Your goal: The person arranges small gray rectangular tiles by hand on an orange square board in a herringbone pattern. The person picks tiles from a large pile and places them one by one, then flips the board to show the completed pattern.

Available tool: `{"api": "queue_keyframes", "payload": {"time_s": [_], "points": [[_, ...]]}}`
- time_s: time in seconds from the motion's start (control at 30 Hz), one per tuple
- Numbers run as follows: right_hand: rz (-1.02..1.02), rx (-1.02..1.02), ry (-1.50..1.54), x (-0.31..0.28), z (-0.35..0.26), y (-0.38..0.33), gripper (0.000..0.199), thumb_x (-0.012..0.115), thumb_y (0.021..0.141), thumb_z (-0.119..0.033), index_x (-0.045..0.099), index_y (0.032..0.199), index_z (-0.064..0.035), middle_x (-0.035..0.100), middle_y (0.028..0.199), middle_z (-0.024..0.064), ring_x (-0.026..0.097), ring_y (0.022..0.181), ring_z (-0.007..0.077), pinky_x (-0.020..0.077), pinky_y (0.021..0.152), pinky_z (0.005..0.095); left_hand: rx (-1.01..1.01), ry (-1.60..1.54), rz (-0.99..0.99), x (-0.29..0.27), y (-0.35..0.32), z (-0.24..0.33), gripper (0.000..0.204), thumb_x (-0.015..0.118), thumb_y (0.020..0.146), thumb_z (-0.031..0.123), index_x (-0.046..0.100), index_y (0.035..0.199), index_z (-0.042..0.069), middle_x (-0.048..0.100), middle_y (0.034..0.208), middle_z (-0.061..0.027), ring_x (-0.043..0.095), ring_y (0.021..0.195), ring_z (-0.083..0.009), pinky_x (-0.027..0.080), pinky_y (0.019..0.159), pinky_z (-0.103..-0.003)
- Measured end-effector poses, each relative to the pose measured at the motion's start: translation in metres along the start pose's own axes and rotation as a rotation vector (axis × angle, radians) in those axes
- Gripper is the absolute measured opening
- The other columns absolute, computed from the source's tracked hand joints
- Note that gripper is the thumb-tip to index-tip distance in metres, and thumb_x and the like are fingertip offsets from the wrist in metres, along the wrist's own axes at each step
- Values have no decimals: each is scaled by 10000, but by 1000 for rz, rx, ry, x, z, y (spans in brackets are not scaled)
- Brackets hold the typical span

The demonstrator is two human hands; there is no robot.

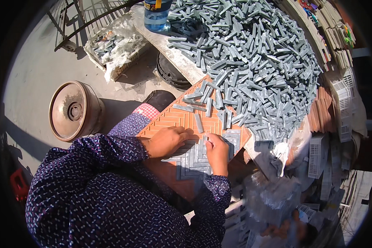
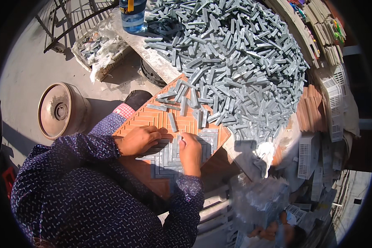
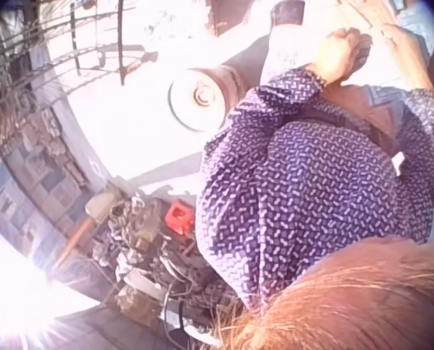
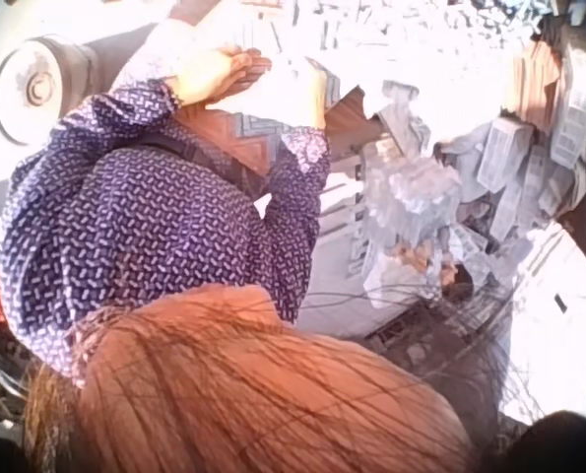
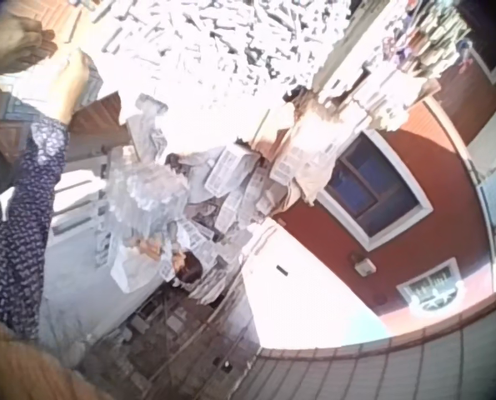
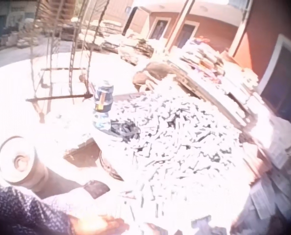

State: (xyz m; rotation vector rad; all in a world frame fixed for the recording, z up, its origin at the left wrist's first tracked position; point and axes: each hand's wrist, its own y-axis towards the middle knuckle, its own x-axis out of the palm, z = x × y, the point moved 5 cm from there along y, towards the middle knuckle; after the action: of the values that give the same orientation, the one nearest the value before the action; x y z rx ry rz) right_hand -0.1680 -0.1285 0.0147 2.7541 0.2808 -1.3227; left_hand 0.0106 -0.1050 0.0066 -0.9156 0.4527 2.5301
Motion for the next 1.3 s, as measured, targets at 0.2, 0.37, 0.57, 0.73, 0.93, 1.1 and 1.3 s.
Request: {"api": "queue_keyframes", "payload": {"time_s": [0.2,0.37,0.57,0.73,0.93,1.1,1.3], "points": [[-57,-60,-18,-4,-6,2,269,628,760,39,635,1023,-16,636,964,174,634,797,311,505,707,348,1,29,53,8,5,2,162,627,794,123,603,930,38,590,918,-125,604,825,-325,498,703,-401],[98,-75,5,-6,-10,-6,250,621,774,29,620,1021,-6,631,959,166,630,801,314,502,708,354,-22,-32,64,-3,0,-2,174,628,794,126,600,938,33,594,931,-116,607,829,-314,499,701,-400],[84,-126,10,3,-2,4,182,636,776,9,622,957,4,623,898,153,622,768,305,496,683,344,-46,52,40,5,-1,0,200,629,784,104,582,963,28,578,917,-124,601,821,-324,498,694,-402],[114,-103,14,2,-8,4,134,656,756,13,630,888,7,622,863,146,621,736,301,496,651,342,-86,8,13,8,-1,-3,215,621,782,91,569,981,27,567,911,-134,596,822,-335,494,686,-408],[-8,-81,32,2,-3,13,148,662,752,0,631,897,-1,624,861,145,618,723,301,493,646,345,-39,-67,-19,4,11,-4,230,614,786,78,575,1008,30,571,923,-128,593,857,-336,486,742,-408],[264,-8,-58,-30,-4,36,217,652,754,2,612,967,-4,619,899,168,603,764,355,486,677,399,189,148,151,-24,52,-5,194,590,781,92,621,962,29,559,1037,-105,574,952,-301,493,784,-385],[296,54,-304,-25,13,54,225,675,734,-43,608,945,-4,650,871,196,637,785,339,495,672,396,316,322,21,-11,75,-22,216,598,774,124,617,964,24,555,1048,-112,569,944,-294,499,769,-376]]}}
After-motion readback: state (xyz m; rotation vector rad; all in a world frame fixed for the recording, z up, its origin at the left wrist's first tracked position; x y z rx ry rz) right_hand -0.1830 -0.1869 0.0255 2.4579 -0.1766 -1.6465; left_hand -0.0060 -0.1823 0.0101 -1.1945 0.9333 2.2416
